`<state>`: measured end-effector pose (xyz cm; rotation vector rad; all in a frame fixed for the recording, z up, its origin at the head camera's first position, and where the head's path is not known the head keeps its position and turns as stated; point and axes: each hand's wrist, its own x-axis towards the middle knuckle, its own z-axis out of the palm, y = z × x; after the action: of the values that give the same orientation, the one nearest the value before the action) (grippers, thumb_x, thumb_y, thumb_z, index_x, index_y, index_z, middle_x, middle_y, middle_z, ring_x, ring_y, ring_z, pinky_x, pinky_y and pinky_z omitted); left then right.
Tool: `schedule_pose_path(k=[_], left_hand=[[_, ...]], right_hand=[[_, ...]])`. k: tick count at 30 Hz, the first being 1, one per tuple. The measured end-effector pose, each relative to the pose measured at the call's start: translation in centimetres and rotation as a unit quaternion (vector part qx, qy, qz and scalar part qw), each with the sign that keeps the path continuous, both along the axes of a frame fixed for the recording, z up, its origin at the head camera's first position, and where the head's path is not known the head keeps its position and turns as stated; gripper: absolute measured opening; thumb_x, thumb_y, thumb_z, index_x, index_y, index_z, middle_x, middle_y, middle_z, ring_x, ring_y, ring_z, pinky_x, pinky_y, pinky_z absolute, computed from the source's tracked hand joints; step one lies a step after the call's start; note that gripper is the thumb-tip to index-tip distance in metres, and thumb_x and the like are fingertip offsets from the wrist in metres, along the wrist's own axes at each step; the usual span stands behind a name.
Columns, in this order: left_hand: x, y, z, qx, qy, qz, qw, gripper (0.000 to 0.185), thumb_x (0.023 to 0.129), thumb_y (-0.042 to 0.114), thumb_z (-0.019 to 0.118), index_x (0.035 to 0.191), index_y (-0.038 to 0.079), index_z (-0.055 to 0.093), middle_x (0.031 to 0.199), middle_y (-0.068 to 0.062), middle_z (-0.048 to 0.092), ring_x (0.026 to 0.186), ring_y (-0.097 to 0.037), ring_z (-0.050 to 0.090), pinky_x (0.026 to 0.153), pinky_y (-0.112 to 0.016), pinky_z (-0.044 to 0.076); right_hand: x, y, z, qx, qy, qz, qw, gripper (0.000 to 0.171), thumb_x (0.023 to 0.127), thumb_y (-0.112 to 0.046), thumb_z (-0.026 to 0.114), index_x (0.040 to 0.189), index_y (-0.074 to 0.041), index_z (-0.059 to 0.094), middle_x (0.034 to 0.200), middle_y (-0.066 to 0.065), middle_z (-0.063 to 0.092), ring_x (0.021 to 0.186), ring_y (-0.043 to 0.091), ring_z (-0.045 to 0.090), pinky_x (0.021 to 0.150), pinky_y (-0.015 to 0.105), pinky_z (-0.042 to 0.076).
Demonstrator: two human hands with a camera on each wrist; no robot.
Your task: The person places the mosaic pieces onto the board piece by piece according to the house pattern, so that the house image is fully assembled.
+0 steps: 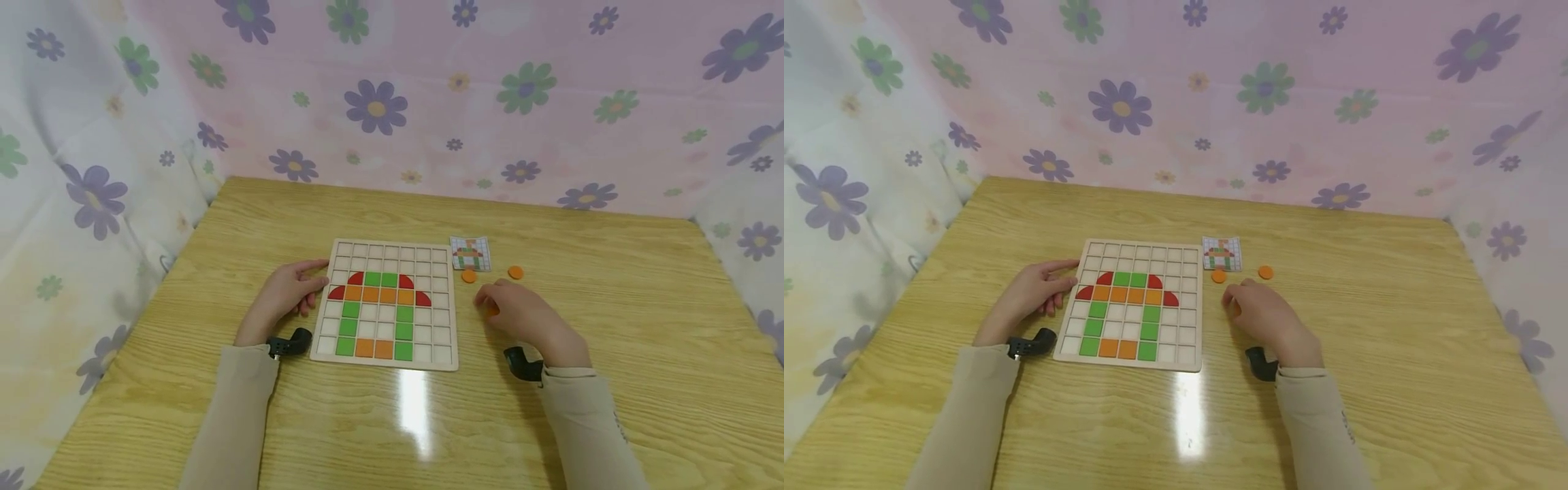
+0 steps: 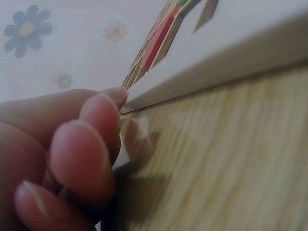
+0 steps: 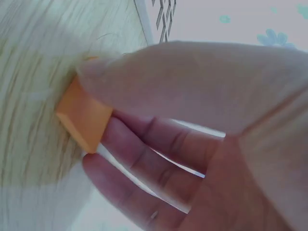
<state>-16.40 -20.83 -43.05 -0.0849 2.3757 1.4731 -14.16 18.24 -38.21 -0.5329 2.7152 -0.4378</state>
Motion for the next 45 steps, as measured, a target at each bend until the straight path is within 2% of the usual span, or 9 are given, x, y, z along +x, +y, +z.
schedule_pose_path(k=[5,13,24,27,31,34,36,41,45], left_hand=[[0.0,0.0,-0.1,-0.001,-0.002,0.001,1.0000,0.044,0.089,0.036,0.059,0.132,0.032,0.048,0.063,-0.012,0.057,0.043,-0.018,0.049,0.046,-0.036,0.050],[-0.3,-0.2,-0.1,-0.016,0.010,-0.007,0.9998,0.050,0.090,0.035,0.059,0.137,0.030,0.043,0.062,-0.012,0.058,0.043,-0.018,0.050,0.043,-0.032,0.047],[-0.3,-0.2,-0.2,-0.002,0.013,-0.005,0.9999,0.052,0.090,0.033,0.060,0.138,0.028,0.042,0.064,-0.012,0.058,0.045,-0.017,0.049,0.047,-0.036,0.051],[-0.2,-0.2,-0.2,-0.005,0.014,-0.006,0.9999,0.050,0.090,0.033,0.060,0.137,0.029,0.043,0.064,-0.012,0.058,0.044,-0.017,0.049,0.047,-0.036,0.050],[0.0,-0.1,-0.1,0.015,0.001,0.000,0.9999,0.050,0.090,0.033,0.060,0.137,0.029,0.043,0.065,-0.011,0.058,0.045,-0.016,0.048,0.046,-0.035,0.050],[0.1,-0.1,-0.1,0.031,-0.009,0.003,0.9995,0.051,0.090,0.032,0.060,0.138,0.028,0.042,0.067,-0.011,0.058,0.046,-0.015,0.048,0.045,-0.034,0.049],[0.1,0.0,-0.1,0.026,-0.006,0.003,0.9996,0.051,0.090,0.032,0.060,0.138,0.028,0.042,0.067,-0.011,0.058,0.046,-0.014,0.048,0.046,-0.034,0.050],[-0.1,0.0,-0.1,-0.001,0.011,-0.011,0.9999,0.051,0.090,0.032,0.059,0.138,0.027,0.042,0.065,-0.011,0.059,0.044,-0.016,0.049,0.046,-0.035,0.050],[-0.1,0.0,-0.1,-0.009,0.010,-0.008,0.9999,0.050,0.090,0.034,0.059,0.137,0.029,0.043,0.065,-0.012,0.059,0.043,-0.017,0.049,0.044,-0.035,0.049]], right_hand=[[0.0,0.3,-0.1,0.001,0.008,0.002,1.000,0.023,0.084,-0.004,0.058,0.104,-0.012,0.064,0.100,0.004,0.059,0.086,0.018,0.053,0.077,0.038,0.046],[-0.6,0.3,0.1,-0.016,-0.005,-0.006,1.000,0.020,0.084,-0.010,0.064,0.104,-0.010,0.064,0.092,0.003,0.059,0.079,0.018,0.051,0.071,0.034,0.044],[-0.7,0.2,-0.4,-0.016,-0.012,-0.018,1.000,0.013,0.086,-0.023,0.064,0.096,-0.014,0.064,0.084,-0.002,0.059,0.074,0.015,0.049,0.071,0.032,0.043],[-0.8,-0.1,-0.8,-0.014,0.005,-0.015,1.000,0.014,0.087,-0.027,0.063,0.096,-0.016,0.063,0.082,-0.003,0.059,0.071,0.013,0.049,0.069,0.031,0.043],[-0.9,-0.8,-1.2,-0.030,0.039,0.000,0.999,0.014,0.088,-0.030,0.062,0.097,-0.019,0.062,0.079,-0.005,0.057,0.068,0.012,0.047,0.065,0.028,0.041],[-1.0,-1.4,-1.3,-0.047,0.062,0.012,0.997,0.013,0.089,-0.028,0.061,0.099,-0.020,0.063,0.080,-0.006,0.057,0.067,0.012,0.046,0.064,0.027,0.041],[-1.1,-1.9,-1.3,-0.050,0.072,0.016,0.996,0.014,0.090,-0.026,0.060,0.101,-0.019,0.064,0.080,-0.006,0.057,0.067,0.012,0.046,0.063,0.027,0.040],[-1.5,-3.1,-1.0,-0.054,0.050,0.011,0.997,0.019,0.092,-0.026,0.056,0.107,-0.017,0.063,0.083,-0.005,0.057,0.070,0.014,0.046,0.064,0.028,0.039],[-2.0,-4.0,-1.0,-0.071,0.019,0.001,0.997,0.023,0.091,-0.029,0.055,0.111,-0.018,0.061,0.086,-0.003,0.058,0.073,0.015,0.049,0.067,0.030,0.042]])
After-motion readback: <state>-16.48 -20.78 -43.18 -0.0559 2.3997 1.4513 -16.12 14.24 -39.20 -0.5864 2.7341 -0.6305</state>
